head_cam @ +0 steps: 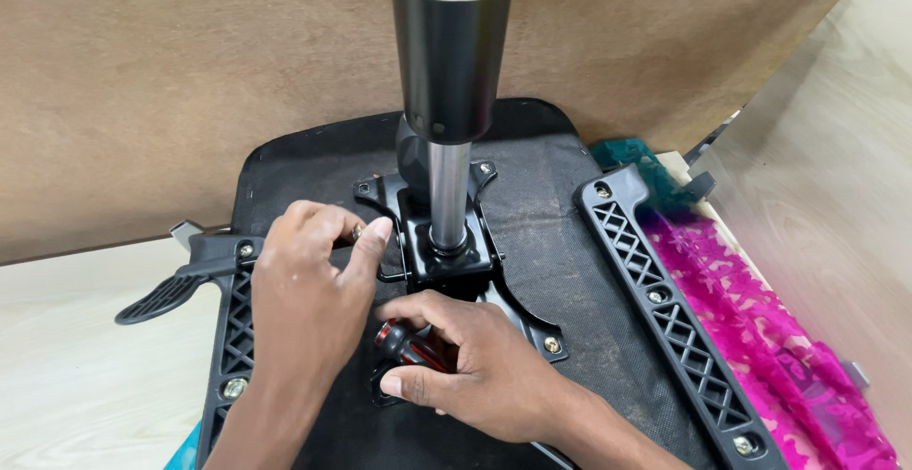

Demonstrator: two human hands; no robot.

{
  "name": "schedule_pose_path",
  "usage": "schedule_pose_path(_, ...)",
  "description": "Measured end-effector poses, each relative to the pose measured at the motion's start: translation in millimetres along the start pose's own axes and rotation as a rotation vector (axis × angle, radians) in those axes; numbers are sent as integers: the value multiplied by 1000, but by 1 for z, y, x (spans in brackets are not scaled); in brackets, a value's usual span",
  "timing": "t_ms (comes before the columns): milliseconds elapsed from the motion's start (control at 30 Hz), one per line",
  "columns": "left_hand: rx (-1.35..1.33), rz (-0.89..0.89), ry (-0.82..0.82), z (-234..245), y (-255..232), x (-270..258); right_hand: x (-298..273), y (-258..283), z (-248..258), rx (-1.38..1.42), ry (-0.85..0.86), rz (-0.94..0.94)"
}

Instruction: The person disassembles an office chair on a desk. They use a screwdriver to unscrew the bolts holding the metal seat-mounting plate to the seat underside, remove the gas lift cylinder from the seat plate, and then unscrew the bolts attaching the armrest to the seat base.

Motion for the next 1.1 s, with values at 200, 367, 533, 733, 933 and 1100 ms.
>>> schedule_pose_path(200,322,74,68,16,4,-27,1,5,1,3,-21,111)
schedule_pose_path(367,203,450,293,-6,28,-38,1,-6,-5,59,-10,-236)
schedule_pose_path(533,211,478,331,-11,29,-36,-6,12,-2,5,-95,-36)
schedule_pose_path(733,177,444,274,-10,22,-41,-23,-3,10,-49,-210,-111)
schedule_pose_path(933,191,445,309,-9,18,-43,-40,-13,43,288,-348,-68)
schedule_pose_path(1100,150,367,252,-4,1,-45,-44,-2,85,458,-628,117)
Point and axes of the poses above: each hand's wrist, its own x-axis towards the middle knuckle, its own z-axis out of the back of the hand, y = z × x, the point moved 5 cm from there along x, towards the middle knuckle, and after that the axes turned 5 degrees about x, right-handed, at the moved point
